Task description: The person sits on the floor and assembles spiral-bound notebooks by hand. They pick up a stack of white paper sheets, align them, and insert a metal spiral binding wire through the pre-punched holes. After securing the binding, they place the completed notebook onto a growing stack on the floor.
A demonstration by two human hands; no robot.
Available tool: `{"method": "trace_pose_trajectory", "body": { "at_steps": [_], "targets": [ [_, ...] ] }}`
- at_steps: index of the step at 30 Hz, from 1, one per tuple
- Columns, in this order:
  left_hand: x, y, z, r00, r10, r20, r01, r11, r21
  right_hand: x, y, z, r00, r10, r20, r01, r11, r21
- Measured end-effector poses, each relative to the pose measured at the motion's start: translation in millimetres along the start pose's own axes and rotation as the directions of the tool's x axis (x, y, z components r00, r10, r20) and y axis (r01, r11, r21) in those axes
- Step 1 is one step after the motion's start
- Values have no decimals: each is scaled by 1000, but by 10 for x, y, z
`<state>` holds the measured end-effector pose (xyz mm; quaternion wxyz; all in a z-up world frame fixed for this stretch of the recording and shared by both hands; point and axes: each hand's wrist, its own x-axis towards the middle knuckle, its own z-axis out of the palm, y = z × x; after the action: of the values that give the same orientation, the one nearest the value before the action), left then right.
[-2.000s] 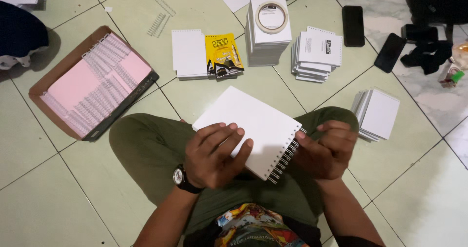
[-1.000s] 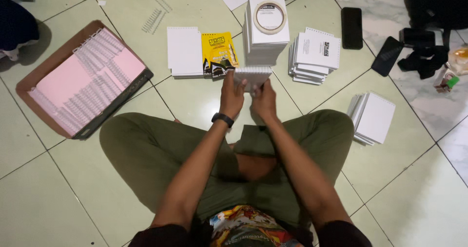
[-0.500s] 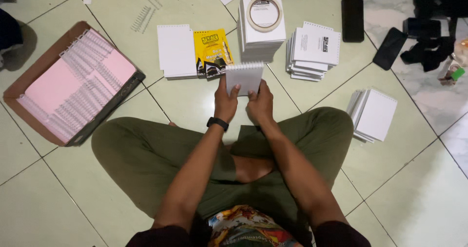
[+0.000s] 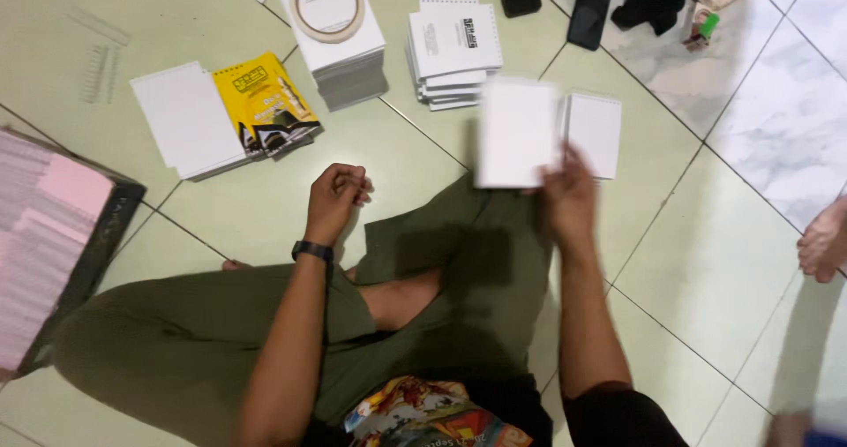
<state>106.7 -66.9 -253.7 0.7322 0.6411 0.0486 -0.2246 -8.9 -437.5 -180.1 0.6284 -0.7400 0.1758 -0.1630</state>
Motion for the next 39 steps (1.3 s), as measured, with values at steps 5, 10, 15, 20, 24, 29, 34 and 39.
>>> {"method": "trace_pose_trajectory", "body": {
  "at_steps": [5, 10, 15, 20, 24, 29, 34, 39],
  "targets": [
    [174, -192, 89, 999, -41, 12, 40, 993, 110, 378, -252, -777, 967, 119, -225, -82, 982, 169],
    [148, -224, 63, 998, -60, -15, 62, 939, 338, 657, 542, -1191, 924, 293, -244, -335, 930, -152],
    [114, -233, 25, 994, -93, -56, 107, 935, 338, 704, 576, -1159, 881, 345, -323, -458, 454, -764],
    [170, -245, 55, 997, -62, -42, 75, 884, 461, 786, -45, -452, 976, 22, -214, -208, 357, -911],
    [94, 49, 141, 996, -64, -58, 84, 872, 482, 1105, -560, 440, 995, 45, 92, -9, 933, -361],
    [70, 130, 142, 996, -73, -54, 90, 883, 461, 2103, 459, 913, 965, 250, -82, -263, 914, -308],
    [108, 164, 132, 993, -109, -50, 120, 875, 470, 2239, 763, 1235, 922, 197, -333, -334, 841, -426],
    [108, 278, 164, 994, -97, -41, 105, 865, 491, 2137, 438, 1315, 933, 249, -261, -318, 909, -269]
  ]
}}
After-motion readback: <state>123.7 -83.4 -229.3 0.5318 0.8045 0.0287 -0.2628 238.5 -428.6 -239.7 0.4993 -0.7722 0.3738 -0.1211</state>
